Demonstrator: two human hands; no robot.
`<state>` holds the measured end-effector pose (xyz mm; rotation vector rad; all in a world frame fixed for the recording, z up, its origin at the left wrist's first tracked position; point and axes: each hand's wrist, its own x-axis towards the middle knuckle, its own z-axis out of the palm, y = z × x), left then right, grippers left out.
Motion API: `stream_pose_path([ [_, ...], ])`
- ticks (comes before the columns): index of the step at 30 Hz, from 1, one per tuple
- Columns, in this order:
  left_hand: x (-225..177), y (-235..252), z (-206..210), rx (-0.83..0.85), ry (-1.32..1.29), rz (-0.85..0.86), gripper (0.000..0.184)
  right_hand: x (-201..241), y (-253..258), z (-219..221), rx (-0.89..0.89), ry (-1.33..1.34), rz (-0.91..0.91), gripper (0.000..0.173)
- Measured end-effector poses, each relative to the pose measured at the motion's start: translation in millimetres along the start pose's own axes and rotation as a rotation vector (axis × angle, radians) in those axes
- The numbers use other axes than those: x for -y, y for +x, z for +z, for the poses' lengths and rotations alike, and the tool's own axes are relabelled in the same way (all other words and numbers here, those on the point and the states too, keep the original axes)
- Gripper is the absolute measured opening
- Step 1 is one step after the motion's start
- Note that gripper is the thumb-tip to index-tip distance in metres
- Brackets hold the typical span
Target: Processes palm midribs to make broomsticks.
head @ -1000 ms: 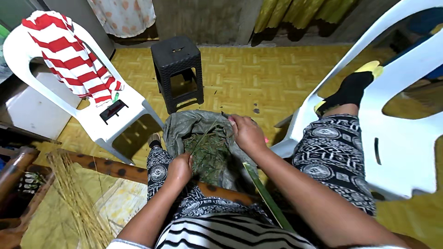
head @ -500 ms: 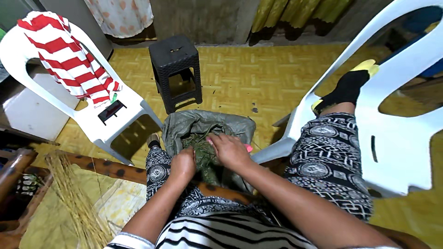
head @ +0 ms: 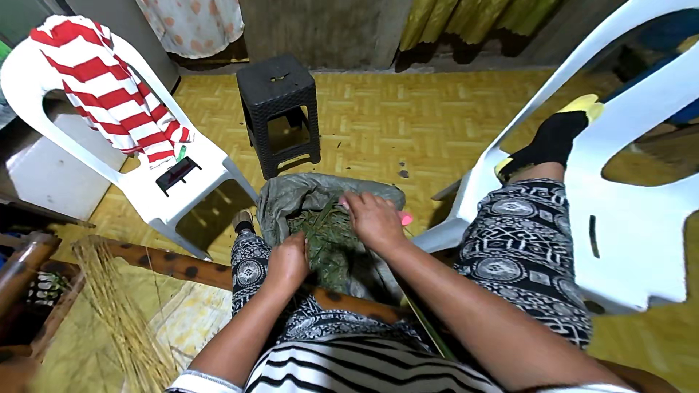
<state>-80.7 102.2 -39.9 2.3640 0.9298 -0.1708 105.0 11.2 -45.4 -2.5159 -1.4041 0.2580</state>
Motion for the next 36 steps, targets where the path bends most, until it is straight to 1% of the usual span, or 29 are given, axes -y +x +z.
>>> stream_pose_path([
  [2, 2, -3, -2, 0.013, -0.013, -0.005, 0.04, -12, 7, -6, 0.013, 0.037, 0.089, 0.039],
  [4, 5, -5, -3, 0.021, -0.032, -0.018, 0.041, -25, 12, -11, -0.022, 0.085, 0.17, 0.041],
  [6, 7, -4, -4, 0.028, -0.068, -0.033, 0.041, -32, 14, -16, -0.057, 0.133, 0.201, 0.041],
  [8, 8, -2, -5, 0.032, -0.115, -0.04, 0.041, -26, 8, -18, -0.057, 0.19, 0.16, 0.04],
  [12, 6, 6, -3, 0.046, -0.239, -0.044, 0.04, 2, -14, -5, 0.049, 0.315, 0.015, 0.039],
  [15, 5, 6, -3, 0.076, -0.355, -0.046, 0.037, 12, -20, 6, 0.107, 0.299, -0.038, 0.04],
  [17, 6, 5, -4, 0.109, -0.412, -0.057, 0.035, 8, -15, 5, 0.089, 0.267, 0.01, 0.04],
  [19, 8, 2, -5, 0.128, -0.461, -0.066, 0.032, -5, -4, 1, 0.039, 0.256, 0.1, 0.04],
  [23, 12, -1, -5, 0.122, -0.483, -0.061, 0.031, -24, 7, -12, -0.088, 0.371, 0.235, 0.043],
  [26, 11, -1, -3, 0.112, -0.481, -0.055, 0.031, -18, 1, -11, -0.099, 0.458, 0.209, 0.041],
  [28, 10, 0, -1, 0.111, -0.48, -0.048, 0.032, -9, -6, -7, -0.033, 0.502, 0.178, 0.04],
  [30, 9, 1, 0, 0.121, -0.476, -0.037, 0.032, -2, -8, -3, 0.055, 0.607, 0.196, 0.04],
  [31, 8, 0, 0, 0.127, -0.475, -0.033, 0.032, 0, -7, -1, 0.098, 0.704, 0.233, 0.04],
  [34, 7, -2, 1, 0.145, -0.482, -0.018, 0.032, 6, -2, 1, 0.171, 1.08, 0.401, 0.034],
  [36, 11, -2, 3, 0.146, -0.491, -0.002, 0.032, 7, 2, -2, 0.186, 1.291, 0.499, 0.032],
])
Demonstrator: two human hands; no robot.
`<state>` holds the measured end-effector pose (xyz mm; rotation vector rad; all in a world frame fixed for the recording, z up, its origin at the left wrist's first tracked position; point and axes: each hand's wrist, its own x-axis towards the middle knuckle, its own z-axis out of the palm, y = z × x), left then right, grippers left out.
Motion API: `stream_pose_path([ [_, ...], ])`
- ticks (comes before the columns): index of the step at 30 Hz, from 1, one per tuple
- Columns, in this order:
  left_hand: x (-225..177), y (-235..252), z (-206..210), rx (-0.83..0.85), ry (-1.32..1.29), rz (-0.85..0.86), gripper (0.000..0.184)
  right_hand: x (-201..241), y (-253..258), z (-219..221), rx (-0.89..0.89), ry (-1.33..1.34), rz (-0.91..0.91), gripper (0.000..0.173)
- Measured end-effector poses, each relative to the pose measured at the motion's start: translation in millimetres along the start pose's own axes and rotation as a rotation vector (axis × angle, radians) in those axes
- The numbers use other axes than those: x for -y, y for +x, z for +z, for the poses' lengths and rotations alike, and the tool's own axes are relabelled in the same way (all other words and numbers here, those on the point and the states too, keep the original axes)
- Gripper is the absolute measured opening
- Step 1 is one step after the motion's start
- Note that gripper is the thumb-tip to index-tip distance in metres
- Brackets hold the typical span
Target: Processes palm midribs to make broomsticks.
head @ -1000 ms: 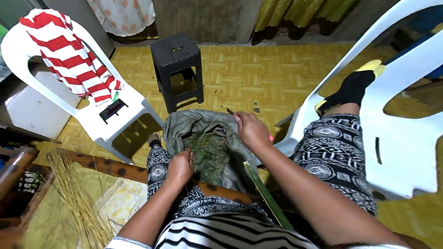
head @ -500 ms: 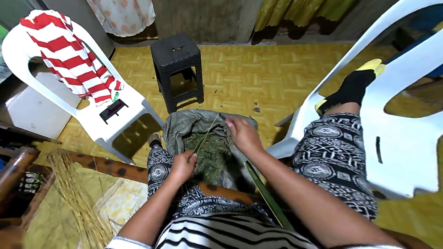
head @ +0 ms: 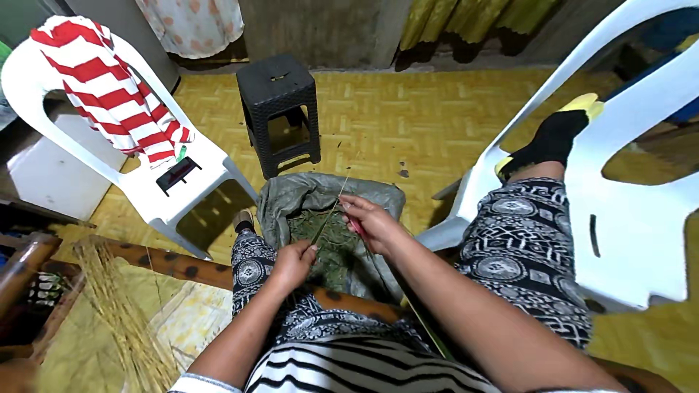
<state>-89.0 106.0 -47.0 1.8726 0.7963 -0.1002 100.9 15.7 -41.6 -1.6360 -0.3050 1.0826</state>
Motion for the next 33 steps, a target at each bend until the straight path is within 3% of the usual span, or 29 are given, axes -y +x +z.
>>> stream_pose_path([
  [5, 11, -3, -5, 0.037, 0.004, 0.017, 0.033, 5, 4, -7, -0.017, 0.065, 0.0, 0.031],
  [10, 16, -5, -5, 0.043, -0.066, -0.007, 0.03, -1, 4, -17, -0.07, -0.464, -0.27, 0.04],
  [12, 16, -6, -6, 0.046, -0.08, -0.008, 0.03, -4, 7, -19, -0.108, -0.56, -0.308, 0.041],
  [21, 20, -11, -9, 0.1, -0.065, 0.005, 0.028, 0, 21, -28, -0.129, -0.258, -0.177, 0.036],
  [25, 24, -12, -11, 0.115, -0.066, -0.004, 0.03, 7, 27, -35, -0.218, -0.152, -0.154, 0.036],
  [28, 21, -11, -11, 0.071, -0.011, -0.013, 0.03, 9, 24, -39, -0.236, -0.329, -0.261, 0.04],
  [33, 1, -2, -8, -0.011, 0.219, -0.053, 0.039, 4, -11, -6, 0.014, -0.82, -0.362, 0.042],
])
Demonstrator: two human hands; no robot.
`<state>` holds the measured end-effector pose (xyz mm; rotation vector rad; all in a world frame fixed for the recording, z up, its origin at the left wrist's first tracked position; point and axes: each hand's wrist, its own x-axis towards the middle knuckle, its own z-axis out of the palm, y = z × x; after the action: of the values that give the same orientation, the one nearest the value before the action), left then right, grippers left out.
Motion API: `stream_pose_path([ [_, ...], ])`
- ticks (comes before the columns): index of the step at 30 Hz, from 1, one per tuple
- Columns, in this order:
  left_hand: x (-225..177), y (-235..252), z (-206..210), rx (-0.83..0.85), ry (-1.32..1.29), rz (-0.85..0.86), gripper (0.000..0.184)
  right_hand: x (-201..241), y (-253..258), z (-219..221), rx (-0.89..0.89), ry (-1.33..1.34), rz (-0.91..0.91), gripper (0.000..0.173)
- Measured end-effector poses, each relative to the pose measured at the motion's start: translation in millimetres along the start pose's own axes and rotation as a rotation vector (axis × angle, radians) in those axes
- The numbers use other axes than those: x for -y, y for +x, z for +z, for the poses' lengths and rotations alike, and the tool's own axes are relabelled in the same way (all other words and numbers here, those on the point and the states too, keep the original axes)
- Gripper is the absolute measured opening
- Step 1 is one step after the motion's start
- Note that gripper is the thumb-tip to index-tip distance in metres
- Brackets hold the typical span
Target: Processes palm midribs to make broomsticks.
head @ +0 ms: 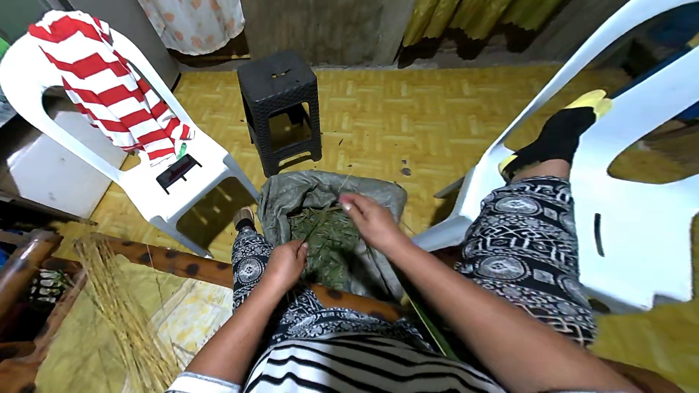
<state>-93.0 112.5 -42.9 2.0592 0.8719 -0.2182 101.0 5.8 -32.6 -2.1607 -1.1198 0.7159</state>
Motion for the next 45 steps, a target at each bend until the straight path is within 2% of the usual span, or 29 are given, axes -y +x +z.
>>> stream_pose_path([
  [3, -8, 8, 2, -0.023, 0.066, -0.022, 0.041, 14, -19, 23, 0.137, -0.199, -0.078, 0.045],
  [6, -18, 14, 4, -0.038, 0.097, -0.04, 0.04, 15, -27, 38, 0.204, -0.27, -0.124, 0.047],
  [18, -16, 15, 9, -0.034, 0.098, -0.004, 0.04, -1, -18, 35, 0.109, -0.416, -0.067, 0.044],
  [23, -11, 10, 8, -0.038, 0.086, -0.012, 0.041, -15, -7, 28, -0.041, -0.442, -0.109, 0.041],
  [27, -10, 8, 6, -0.038, 0.076, -0.017, 0.04, -17, 5, 9, -0.152, -0.393, 0.015, 0.042],
  [29, -9, 8, 6, -0.038, 0.084, -0.018, 0.041, -18, 7, 2, -0.204, -0.35, 0.021, 0.043],
  [31, -9, 8, 7, -0.046, 0.1, -0.013, 0.041, -13, 0, 2, -0.167, -0.297, -0.029, 0.041],
  [33, -11, 10, 8, -0.053, 0.123, -0.01, 0.041, -4, -9, 8, -0.053, -0.266, -0.074, 0.041],
  [37, -17, 12, 9, -0.055, 0.21, -0.03, 0.042, 11, -21, 23, 0.123, -0.327, -0.088, 0.044],
  [40, -18, 12, 13, -0.09, 0.289, -0.014, 0.041, 13, -20, 25, 0.115, -0.413, -0.071, 0.046],
  [45, -17, 10, 15, -0.125, 0.322, 0.005, 0.04, 5, -15, 28, -0.009, -0.532, -0.134, 0.042],
])
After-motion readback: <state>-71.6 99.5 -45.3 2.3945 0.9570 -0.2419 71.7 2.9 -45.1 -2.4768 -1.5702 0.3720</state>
